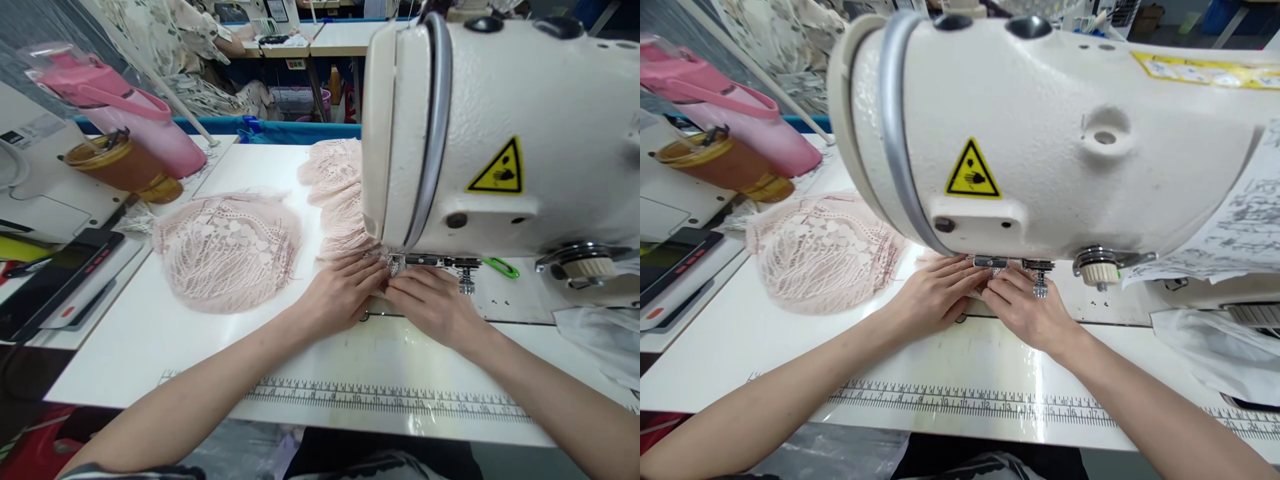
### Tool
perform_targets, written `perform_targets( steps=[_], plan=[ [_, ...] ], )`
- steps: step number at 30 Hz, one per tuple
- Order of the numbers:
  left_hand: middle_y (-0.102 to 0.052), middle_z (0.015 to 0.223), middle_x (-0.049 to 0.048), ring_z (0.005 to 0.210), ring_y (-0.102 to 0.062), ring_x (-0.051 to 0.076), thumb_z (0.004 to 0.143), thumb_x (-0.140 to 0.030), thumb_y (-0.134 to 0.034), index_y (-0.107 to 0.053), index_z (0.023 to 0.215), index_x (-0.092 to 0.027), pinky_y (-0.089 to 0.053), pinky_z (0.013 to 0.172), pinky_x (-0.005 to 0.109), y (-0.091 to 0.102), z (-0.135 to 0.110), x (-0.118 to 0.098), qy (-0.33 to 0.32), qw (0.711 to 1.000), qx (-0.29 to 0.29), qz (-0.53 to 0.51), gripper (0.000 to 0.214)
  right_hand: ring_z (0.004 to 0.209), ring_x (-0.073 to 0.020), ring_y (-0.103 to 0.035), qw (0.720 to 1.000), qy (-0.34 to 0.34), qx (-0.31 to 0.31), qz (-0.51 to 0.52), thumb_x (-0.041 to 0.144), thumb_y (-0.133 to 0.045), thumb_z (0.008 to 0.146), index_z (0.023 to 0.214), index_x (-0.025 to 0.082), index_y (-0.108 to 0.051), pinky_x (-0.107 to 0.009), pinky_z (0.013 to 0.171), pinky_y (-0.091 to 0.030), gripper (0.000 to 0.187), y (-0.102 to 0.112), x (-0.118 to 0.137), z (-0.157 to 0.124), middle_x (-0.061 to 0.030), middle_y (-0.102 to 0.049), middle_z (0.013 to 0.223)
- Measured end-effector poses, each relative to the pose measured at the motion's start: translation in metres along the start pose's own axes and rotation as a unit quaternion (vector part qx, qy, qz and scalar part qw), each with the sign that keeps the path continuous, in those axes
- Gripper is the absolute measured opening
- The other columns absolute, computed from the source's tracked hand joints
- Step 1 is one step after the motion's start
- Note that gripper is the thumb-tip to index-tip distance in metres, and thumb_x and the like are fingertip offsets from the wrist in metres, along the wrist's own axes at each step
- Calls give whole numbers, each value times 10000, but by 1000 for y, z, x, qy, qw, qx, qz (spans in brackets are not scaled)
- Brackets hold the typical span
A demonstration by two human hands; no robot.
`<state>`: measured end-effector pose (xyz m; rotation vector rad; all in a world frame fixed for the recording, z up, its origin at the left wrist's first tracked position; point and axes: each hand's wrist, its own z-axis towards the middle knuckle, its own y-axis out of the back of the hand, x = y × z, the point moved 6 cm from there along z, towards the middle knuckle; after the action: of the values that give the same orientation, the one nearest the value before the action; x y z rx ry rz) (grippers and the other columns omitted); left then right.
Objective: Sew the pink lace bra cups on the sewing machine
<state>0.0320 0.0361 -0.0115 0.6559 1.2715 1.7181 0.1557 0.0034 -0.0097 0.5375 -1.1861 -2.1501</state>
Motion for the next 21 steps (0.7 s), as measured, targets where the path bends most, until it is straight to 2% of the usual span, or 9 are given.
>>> perform_targets(
  steps=[8,12,21],
  plan=[
    [-614,1246,113,1187,-569,233,908,-175,-412,-579,1219,-82,-472,1029,420,3,1,-3,8,1000,-4,7,365,964,-109,-606,1000,1,1,7,51,-533,856,931,196,-667,-267,849,-502,212,-3,-3,-3,34,-707,936],
    [-623,1237,100,1191,-567,230,882,-182,-428,-584,1214,-104,-481,1018,412,3,2,-4,15,1000,-11,14,375,988,-121,-597,1000,-11,9,16,41,-532,852,964,200,-659,-273,848,-483,232,-5,-6,-6,15,-705,943],
    [-625,1234,94,1193,-564,241,866,-198,-441,-602,1190,-103,-464,1029,415,2,3,-6,29,999,-20,34,374,906,-137,-595,999,-25,34,34,79,-478,889,943,238,-671,-277,759,-472,256,-3,-11,-2,-11,-686,900]
  ],
)
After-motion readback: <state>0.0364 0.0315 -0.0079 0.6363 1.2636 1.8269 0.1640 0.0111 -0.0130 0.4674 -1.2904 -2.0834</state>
